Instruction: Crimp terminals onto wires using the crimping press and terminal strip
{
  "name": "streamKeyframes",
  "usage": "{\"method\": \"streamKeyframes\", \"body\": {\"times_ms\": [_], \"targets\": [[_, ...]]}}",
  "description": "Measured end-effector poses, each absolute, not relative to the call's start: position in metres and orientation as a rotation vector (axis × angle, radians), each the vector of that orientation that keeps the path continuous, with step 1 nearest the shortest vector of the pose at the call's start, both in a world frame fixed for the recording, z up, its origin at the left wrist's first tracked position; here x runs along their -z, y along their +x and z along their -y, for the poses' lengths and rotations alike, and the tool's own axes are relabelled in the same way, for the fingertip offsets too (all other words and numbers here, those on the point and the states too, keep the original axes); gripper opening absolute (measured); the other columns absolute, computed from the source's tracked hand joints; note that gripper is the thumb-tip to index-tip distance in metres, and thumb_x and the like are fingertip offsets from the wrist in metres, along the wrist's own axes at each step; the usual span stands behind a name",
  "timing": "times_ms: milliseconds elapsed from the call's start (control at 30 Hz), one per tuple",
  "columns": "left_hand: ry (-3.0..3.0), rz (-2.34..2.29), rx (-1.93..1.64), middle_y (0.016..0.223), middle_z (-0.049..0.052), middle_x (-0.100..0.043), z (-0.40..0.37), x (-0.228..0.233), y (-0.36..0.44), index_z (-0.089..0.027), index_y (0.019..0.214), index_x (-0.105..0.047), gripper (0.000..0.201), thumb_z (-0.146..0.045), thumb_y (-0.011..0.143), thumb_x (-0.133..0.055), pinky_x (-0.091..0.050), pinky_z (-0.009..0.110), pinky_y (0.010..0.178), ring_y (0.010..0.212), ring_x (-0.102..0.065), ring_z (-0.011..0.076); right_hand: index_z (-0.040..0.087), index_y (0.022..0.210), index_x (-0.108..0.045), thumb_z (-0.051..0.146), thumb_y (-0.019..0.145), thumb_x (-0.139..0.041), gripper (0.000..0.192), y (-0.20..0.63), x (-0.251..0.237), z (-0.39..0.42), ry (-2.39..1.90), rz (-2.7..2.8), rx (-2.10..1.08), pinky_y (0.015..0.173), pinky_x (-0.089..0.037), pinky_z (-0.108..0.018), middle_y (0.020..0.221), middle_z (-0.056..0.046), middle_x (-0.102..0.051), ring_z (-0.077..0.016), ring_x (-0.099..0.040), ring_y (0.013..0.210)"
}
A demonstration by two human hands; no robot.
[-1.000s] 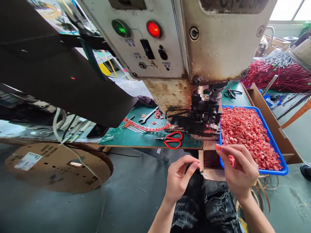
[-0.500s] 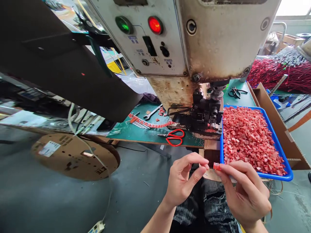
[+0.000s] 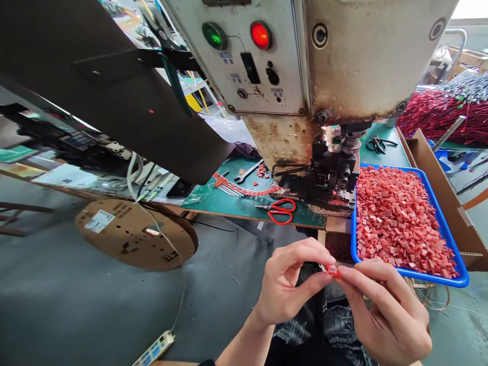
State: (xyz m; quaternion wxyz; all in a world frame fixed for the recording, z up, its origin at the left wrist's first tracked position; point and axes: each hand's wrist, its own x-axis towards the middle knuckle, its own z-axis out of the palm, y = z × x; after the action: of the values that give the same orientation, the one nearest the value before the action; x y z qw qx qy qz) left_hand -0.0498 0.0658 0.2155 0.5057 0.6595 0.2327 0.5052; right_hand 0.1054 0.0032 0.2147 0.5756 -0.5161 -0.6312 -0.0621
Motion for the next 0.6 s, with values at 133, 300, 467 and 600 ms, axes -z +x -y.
{"method": "streamKeyframes", "body": {"times_ms": [133, 300, 467, 600], "targets": [[1.588, -0.485, -1.311, 0.083, 0.007, -0.078, -0.0661, -0.2151, -0.0504, -0.017, 0.099, -0.075, 0.012, -0.024, 0.089, -0.076, -0.058, 0.029, 0.074, 0.076, -0.071, 0.0174, 0.024, 0.098, -0.077, 0.003, 0.084, -0.077, 0.025, 0.1029, -0.2157, -0.0044, -1.178, 1.487, 0.126, 0.058, -0.054, -0.026, 0.082, 0.0, -0.069, -0.0129, -0.066, 0.068], [1.564, -0.458, -1.322, 0.083, 0.007, -0.077, -0.0657, -0.2157, -0.053, -0.017, 0.1, -0.075, 0.012, -0.022, 0.089, -0.077, -0.057, 0.027, 0.073, 0.075, -0.07, 0.0161, 0.021, 0.099, -0.076, 0.001, 0.085, -0.074, 0.025, 0.1004, -0.218, -0.0061, -1.125, 1.518, 0.04, 0.06, -0.054, -0.026, 0.085, -0.001, -0.068, -0.0127, -0.066, 0.071], [1.526, -0.433, -1.314, 0.082, 0.006, -0.076, -0.0654, -0.216, -0.0557, -0.017, 0.102, -0.075, 0.015, -0.023, 0.089, -0.077, -0.057, 0.027, 0.073, 0.074, -0.069, 0.0156, 0.02, 0.1, -0.074, 0.0, 0.085, -0.074, 0.025, 0.0976, -0.2193, -0.0069, -1.11, 1.526, 0.012, 0.06, -0.052, -0.026, 0.085, -0.001, -0.068, -0.013, -0.065, 0.072], [1.484, -0.42, -1.313, 0.082, 0.006, -0.075, -0.0656, -0.2147, -0.0569, -0.017, 0.105, -0.074, 0.019, -0.022, 0.088, -0.078, -0.056, 0.026, 0.073, 0.075, -0.069, 0.0153, 0.02, 0.101, -0.074, 0.0, 0.086, -0.073, 0.026, 0.0962, -0.2189, -0.0066, -1.109, 1.531, -0.004, 0.062, -0.053, -0.027, 0.086, -0.001, -0.068, -0.0133, -0.065, 0.072]]}}
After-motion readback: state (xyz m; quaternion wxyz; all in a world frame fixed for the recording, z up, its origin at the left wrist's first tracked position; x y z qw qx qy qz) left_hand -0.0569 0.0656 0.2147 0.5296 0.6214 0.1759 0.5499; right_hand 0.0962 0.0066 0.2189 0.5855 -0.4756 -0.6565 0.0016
